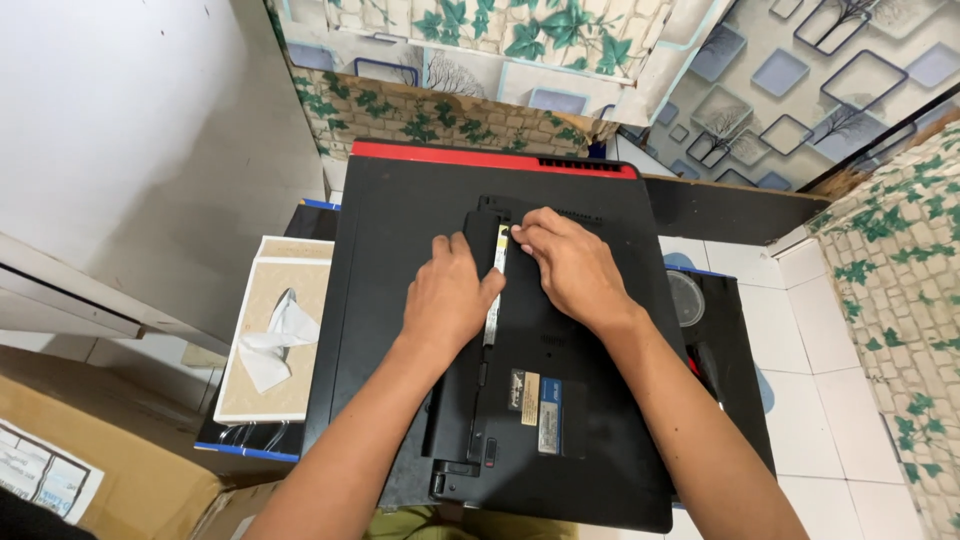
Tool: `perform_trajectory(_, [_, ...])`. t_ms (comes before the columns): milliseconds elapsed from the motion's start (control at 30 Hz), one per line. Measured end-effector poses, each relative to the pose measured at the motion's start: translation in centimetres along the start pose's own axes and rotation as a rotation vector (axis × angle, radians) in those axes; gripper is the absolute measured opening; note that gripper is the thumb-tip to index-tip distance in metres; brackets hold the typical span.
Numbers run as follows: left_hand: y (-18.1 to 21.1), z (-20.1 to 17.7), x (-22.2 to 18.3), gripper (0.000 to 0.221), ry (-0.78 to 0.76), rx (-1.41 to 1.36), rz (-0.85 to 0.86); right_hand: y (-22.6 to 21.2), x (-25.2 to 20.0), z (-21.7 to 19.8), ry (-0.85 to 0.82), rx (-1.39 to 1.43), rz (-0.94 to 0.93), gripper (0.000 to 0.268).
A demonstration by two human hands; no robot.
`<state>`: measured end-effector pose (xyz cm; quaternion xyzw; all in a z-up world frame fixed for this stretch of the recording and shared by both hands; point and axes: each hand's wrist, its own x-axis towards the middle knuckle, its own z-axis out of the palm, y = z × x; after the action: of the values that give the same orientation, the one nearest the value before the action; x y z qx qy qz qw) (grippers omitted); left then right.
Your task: Removing a laptop battery and cleaning the battery and its compartment using a cloth and a brush.
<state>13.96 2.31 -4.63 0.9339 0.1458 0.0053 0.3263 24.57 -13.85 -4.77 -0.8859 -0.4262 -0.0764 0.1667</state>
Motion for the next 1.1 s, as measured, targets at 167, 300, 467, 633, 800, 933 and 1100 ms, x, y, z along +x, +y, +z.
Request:
perform_trajectory(167, [-0.7,-0.2,0.4,0.073,-0.013,0.006,-0.032,-0.6,-0.1,-0.8,-0.009,0.034,0.000,0.022])
perform_trajectory(300, [-1.0,-0.9,0.4,0.078,-0.027,0.008,-0.095,-0.7,-0.2,-1.0,-0.027,0.061,0.034,0.023])
perform_trajectory(467, [-2.4,-1.1,0.8,0.074,0.023,-0.094,-0.108,-0.9,-0.2,-1.4,-0.035,0.098,0.066,0.023])
perform_trajectory(633, [-3.9,-3.1,0.5,0.062,0.108,-0.356,-0.066,-0.8,-0.1,-2.0,-0.030,0.137,0.081,0.024])
perform_trajectory(800, [-5.2,-3.4,0.4,0.050,0.070,-1.355,-0.350,-0.5,-0.3,-1.9,0.021,0.190,0.069,0.027])
perform_trajectory(933, [-6.1,-2.3,1.4,0.051,-0.143,-1.486,-0.152,1.4,-0.3,-0.5,0.299,0.375,0.086,0.017])
perform_trajectory(1100, [-4.6,0.1,0.4,0.050,-0.356,-1.777,-0.039,-0.6,-1.2,-2.8,0.128,0.507,0.344,0.033])
